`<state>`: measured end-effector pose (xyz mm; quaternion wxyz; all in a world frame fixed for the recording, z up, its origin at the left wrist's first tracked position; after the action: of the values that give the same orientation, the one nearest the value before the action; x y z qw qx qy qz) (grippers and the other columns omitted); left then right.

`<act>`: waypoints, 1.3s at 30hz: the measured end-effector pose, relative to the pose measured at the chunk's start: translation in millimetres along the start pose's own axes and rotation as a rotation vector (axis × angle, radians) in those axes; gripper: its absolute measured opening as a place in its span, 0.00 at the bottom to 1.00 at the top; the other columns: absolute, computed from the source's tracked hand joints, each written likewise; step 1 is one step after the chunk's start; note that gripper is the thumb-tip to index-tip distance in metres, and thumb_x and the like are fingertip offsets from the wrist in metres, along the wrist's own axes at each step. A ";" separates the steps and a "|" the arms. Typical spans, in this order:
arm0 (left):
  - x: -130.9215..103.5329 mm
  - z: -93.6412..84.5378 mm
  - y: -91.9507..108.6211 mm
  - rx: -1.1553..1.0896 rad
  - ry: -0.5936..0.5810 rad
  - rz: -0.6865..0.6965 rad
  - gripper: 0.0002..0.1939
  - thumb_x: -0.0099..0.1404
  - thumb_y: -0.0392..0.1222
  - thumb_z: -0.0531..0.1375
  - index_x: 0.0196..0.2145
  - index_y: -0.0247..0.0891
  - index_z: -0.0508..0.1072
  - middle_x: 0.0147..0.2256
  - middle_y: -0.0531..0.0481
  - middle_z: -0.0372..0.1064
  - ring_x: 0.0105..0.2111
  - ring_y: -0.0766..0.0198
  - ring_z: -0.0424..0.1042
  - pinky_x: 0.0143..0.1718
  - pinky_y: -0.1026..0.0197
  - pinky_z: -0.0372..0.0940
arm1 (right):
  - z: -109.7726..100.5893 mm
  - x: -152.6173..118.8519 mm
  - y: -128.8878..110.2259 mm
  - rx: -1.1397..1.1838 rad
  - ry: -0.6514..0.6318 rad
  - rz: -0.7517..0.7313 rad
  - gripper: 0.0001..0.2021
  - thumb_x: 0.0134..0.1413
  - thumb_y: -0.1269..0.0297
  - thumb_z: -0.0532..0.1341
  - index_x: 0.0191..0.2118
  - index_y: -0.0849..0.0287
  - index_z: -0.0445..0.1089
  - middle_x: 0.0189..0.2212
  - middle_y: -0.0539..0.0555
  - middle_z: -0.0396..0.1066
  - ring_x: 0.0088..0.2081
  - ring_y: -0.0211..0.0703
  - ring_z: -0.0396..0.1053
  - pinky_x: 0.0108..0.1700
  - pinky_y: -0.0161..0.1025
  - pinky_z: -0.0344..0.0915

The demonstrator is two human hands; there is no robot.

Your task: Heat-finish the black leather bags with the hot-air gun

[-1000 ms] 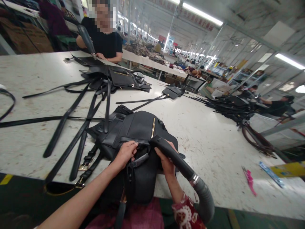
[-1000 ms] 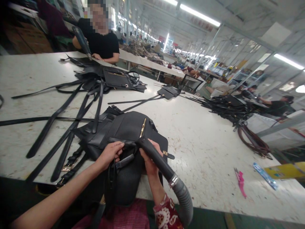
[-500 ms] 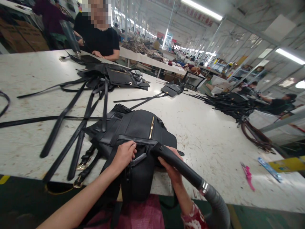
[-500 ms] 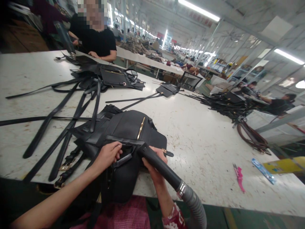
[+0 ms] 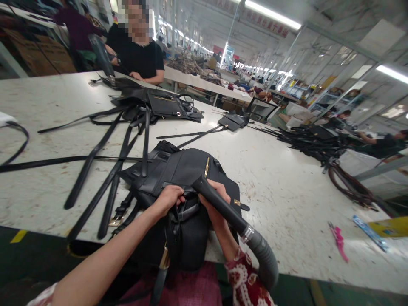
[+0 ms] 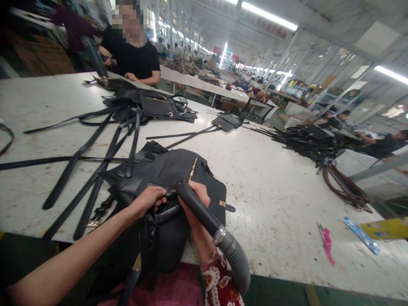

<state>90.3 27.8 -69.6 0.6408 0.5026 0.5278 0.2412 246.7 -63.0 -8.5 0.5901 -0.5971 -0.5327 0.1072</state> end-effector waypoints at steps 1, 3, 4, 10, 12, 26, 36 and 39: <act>1.7 -0.3 -1.1 0.005 0.005 0.004 0.08 0.50 0.41 0.57 0.17 0.37 0.64 0.13 0.54 0.62 0.11 0.73 0.52 0.14 0.69 0.51 | -5.6 -1.7 0.8 0.014 0.020 0.024 0.14 0.47 0.61 0.66 0.42 0.55 0.71 0.41 0.52 0.73 0.44 0.47 0.70 0.50 0.44 0.65; 5.9 -1.1 -3.2 0.022 0.011 0.017 0.09 0.50 0.41 0.56 0.17 0.37 0.64 0.14 0.54 0.63 0.11 0.72 0.52 0.14 0.68 0.52 | -14.6 -5.5 3.0 0.021 -0.005 0.060 0.15 0.45 0.61 0.66 0.42 0.56 0.71 0.40 0.53 0.73 0.43 0.48 0.71 0.49 0.45 0.65; 7.8 -1.6 -3.8 0.034 0.013 0.026 0.09 0.51 0.41 0.55 0.17 0.37 0.64 0.14 0.54 0.63 0.12 0.72 0.52 0.14 0.68 0.52 | -15.8 -7.2 3.4 0.010 -0.057 0.062 0.15 0.45 0.61 0.66 0.41 0.56 0.71 0.40 0.53 0.74 0.42 0.48 0.71 0.48 0.45 0.66; -9.6 0.9 2.2 0.161 0.048 0.167 0.10 0.56 0.43 0.53 0.21 0.39 0.67 0.17 0.53 0.64 0.16 0.67 0.60 0.20 0.65 0.57 | 0.8 -2.9 -3.0 -0.102 -0.195 -0.014 0.11 0.42 0.62 0.67 0.37 0.53 0.73 0.34 0.50 0.74 0.38 0.46 0.71 0.44 0.43 0.67; -32.6 8.8 9.1 0.377 0.082 0.369 0.09 0.57 0.43 0.55 0.30 0.38 0.72 0.26 0.49 0.70 0.26 0.61 0.68 0.30 0.60 0.62 | -3.2 2.7 -3.3 -0.062 -0.052 0.014 0.13 0.44 0.61 0.66 0.39 0.53 0.72 0.37 0.51 0.73 0.41 0.47 0.70 0.47 0.44 0.66; -103.8 38.2 -6.8 1.325 -0.245 0.922 0.27 0.60 0.26 0.47 0.55 0.37 0.68 0.42 0.40 0.73 0.39 0.54 0.70 0.42 0.52 0.64 | -80.8 -26.5 19.0 0.074 0.224 0.166 0.17 0.44 0.58 0.68 0.42 0.54 0.70 0.40 0.52 0.73 0.43 0.49 0.70 0.51 0.49 0.64; -95.1 -15.8 40.2 1.042 -0.519 0.435 0.15 0.57 0.42 0.58 0.41 0.48 0.78 0.40 0.50 0.75 0.42 0.55 0.73 0.44 0.58 0.66 | -108.4 -65.0 23.2 0.061 0.061 0.312 0.16 0.44 0.60 0.68 0.42 0.52 0.71 0.38 0.50 0.74 0.42 0.49 0.71 0.47 0.46 0.67; -65.3 8.8 63.4 1.077 -0.240 0.728 0.18 0.61 0.45 0.56 0.48 0.44 0.74 0.50 0.45 0.71 0.51 0.53 0.68 0.54 0.54 0.61 | -126.8 -75.1 46.5 0.032 0.291 0.350 0.15 0.44 0.58 0.68 0.41 0.52 0.73 0.36 0.50 0.75 0.39 0.48 0.72 0.45 0.45 0.70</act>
<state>91.1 -6.5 15.2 0.2318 0.9226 0.2960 0.0869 335.6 -182.8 -48.6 0.6427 -0.6799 -0.3285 0.1291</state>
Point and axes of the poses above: each hand's wrist, its own x-axis towards the middle knuckle, its own z-axis out of the palm, y = z × x, the point moved 6 cm from there along x, towards the middle knuckle
